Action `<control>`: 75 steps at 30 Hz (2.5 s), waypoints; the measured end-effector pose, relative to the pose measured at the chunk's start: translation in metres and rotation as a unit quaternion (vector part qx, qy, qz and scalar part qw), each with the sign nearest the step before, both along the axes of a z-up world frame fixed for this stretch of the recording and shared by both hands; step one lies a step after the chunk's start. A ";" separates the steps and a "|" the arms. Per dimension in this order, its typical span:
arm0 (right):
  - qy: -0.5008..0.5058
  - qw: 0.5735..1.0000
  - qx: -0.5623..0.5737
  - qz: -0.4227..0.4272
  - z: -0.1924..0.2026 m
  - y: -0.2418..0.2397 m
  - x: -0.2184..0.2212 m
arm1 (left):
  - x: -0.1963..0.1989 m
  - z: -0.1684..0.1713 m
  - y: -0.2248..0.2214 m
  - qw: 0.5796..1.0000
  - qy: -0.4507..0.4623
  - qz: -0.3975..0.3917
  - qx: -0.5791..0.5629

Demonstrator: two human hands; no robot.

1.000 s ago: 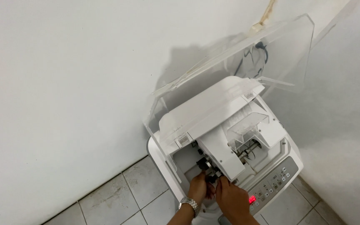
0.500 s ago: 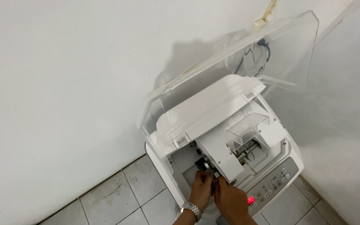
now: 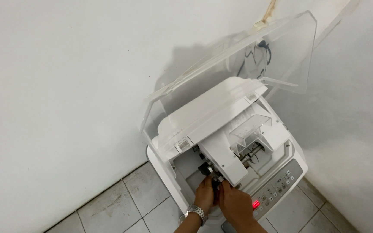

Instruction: The person processes optical lenses using specialized machinery, cleans and inspects the eyeglasses, and handles lens packaging envelopes.

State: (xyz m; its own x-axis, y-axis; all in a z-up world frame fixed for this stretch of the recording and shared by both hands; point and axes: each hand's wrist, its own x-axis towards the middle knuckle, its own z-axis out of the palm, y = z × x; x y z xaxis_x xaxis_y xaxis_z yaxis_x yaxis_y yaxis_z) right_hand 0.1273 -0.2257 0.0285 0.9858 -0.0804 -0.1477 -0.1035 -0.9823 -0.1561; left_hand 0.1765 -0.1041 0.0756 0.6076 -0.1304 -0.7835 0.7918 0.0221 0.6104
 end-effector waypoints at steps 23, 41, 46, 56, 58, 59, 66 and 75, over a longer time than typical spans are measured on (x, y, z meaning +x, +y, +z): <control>0.056 0.995 0.072 -0.034 0.017 0.000 0.006 | -0.005 -0.004 0.006 0.993 -0.002 0.085 -0.084; -0.015 0.953 0.301 -0.041 0.049 -0.005 -0.020 | -0.021 -0.065 0.009 0.953 -0.110 0.085 -0.267; -0.012 0.850 0.514 -0.112 0.039 -0.009 -0.033 | -0.025 -0.070 0.024 0.967 -0.109 0.019 -0.228; -0.094 0.961 0.238 -0.102 0.035 0.020 -0.026 | -0.040 -0.062 0.046 0.968 -0.141 0.091 -0.185; -0.135 0.967 0.193 -0.100 0.032 0.023 -0.029 | -0.051 -0.029 0.047 0.969 -0.188 0.020 -0.158; -0.135 0.967 0.192 -0.098 0.030 0.022 -0.029 | -0.049 -0.036 0.045 0.969 -0.188 0.022 -0.159; -0.174 0.973 0.132 -0.073 0.022 0.024 -0.028 | -0.042 -0.054 0.039 0.968 -0.231 -0.028 -0.094; -0.204 0.971 0.098 -0.075 0.010 0.027 -0.027 | -0.047 -0.044 0.035 0.969 -0.233 -0.033 -0.080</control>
